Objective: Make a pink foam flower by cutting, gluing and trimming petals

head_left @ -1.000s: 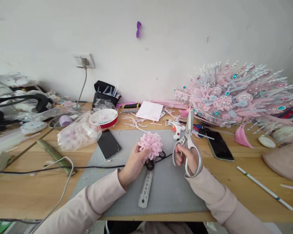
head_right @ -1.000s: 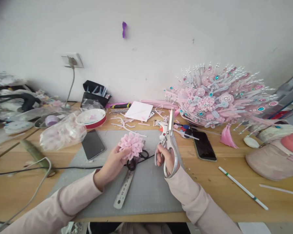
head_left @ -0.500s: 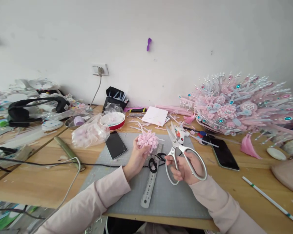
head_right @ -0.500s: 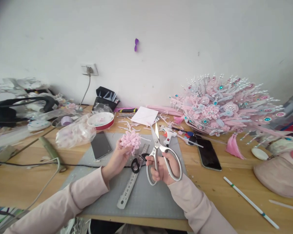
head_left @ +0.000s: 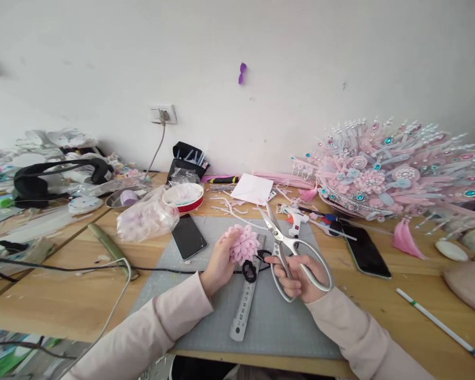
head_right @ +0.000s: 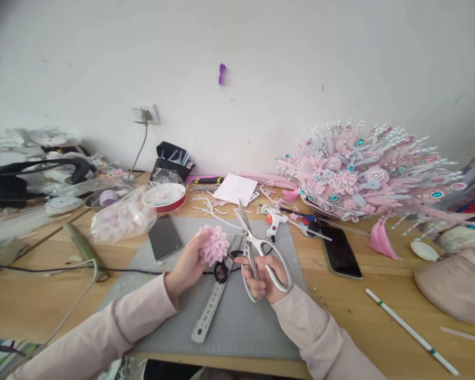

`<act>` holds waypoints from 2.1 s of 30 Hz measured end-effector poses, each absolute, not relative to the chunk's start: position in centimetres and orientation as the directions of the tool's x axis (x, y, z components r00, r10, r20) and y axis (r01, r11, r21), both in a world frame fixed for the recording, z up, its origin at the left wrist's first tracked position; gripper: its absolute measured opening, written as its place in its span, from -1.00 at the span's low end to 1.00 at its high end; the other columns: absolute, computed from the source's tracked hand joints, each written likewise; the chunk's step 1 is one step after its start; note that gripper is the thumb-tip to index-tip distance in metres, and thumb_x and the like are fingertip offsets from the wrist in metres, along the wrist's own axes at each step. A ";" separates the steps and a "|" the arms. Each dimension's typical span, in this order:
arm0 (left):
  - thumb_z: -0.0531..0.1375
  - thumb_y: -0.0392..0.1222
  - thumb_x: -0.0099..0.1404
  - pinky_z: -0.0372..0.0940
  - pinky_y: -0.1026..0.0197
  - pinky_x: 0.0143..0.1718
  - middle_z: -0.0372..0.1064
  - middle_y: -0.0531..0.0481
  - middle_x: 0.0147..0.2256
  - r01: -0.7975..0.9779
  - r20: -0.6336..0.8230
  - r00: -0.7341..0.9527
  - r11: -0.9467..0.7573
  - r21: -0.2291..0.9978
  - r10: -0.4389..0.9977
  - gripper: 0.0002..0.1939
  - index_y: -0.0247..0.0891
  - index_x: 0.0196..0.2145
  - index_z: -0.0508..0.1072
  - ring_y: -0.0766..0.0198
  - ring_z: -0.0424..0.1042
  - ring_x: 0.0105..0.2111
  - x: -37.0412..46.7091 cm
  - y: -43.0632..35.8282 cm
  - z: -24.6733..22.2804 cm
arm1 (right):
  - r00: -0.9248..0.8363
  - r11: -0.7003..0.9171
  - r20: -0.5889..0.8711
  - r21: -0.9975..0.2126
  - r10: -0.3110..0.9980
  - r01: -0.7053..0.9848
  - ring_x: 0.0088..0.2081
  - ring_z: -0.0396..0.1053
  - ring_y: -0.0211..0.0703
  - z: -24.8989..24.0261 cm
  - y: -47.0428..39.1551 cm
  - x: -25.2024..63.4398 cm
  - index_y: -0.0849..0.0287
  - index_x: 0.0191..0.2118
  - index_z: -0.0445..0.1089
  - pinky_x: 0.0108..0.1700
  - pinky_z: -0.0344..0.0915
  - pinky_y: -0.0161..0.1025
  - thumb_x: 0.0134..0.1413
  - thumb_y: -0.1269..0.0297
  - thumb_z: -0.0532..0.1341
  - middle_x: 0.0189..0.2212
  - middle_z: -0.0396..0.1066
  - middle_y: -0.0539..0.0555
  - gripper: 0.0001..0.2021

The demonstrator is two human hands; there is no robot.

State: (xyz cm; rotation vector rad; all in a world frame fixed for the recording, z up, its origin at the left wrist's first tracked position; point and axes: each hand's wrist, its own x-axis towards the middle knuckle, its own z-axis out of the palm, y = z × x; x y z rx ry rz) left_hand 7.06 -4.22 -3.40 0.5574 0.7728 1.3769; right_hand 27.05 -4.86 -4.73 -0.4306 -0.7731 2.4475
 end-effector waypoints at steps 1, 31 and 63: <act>0.23 -0.17 0.09 0.31 0.30 -0.34 0.46 0.00 -0.44 -0.649 -0.162 0.024 0.138 0.748 0.987 -0.84 -0.32 -0.41 0.40 0.31 0.44 -0.42 7.1 -4.2 -3.4 | -0.801 -0.691 -0.143 -0.607 0.581 -0.393 -0.71 -0.06 -0.47 -4.8 -4.9 27.0 0.32 -0.17 0.41 -0.70 -0.22 -0.41 -0.17 0.14 0.19 -0.52 0.28 -0.03 -0.57; 0.31 -0.03 -0.03 0.23 0.34 -0.48 0.37 0.07 -0.53 -0.499 -0.158 0.223 0.252 0.829 0.962 -0.70 -0.32 -0.49 0.37 0.37 0.36 -0.52 7.4 -5.2 -3.4 | -0.600 -0.647 -0.369 -0.678 0.710 -0.349 -0.77 -0.17 -0.55 -5.3 -5.2 26.0 0.21 -0.34 0.41 -0.78 -0.30 -0.51 -0.36 0.08 0.36 -0.68 0.22 -0.17 -0.61; 0.01 0.06 0.24 0.35 0.25 -0.33 0.51 -0.10 -0.42 -0.545 -0.357 0.297 0.465 0.698 0.885 -0.61 -0.32 -0.37 0.45 0.25 0.48 -0.44 6.7 -3.8 -3.6 | -0.732 -0.667 -0.286 -0.683 0.619 -0.298 -0.79 -0.22 -0.53 -7.5 -3.9 26.0 0.16 -0.26 0.42 -0.76 -0.26 -0.51 -0.07 0.10 0.24 -0.68 0.19 -0.16 -0.72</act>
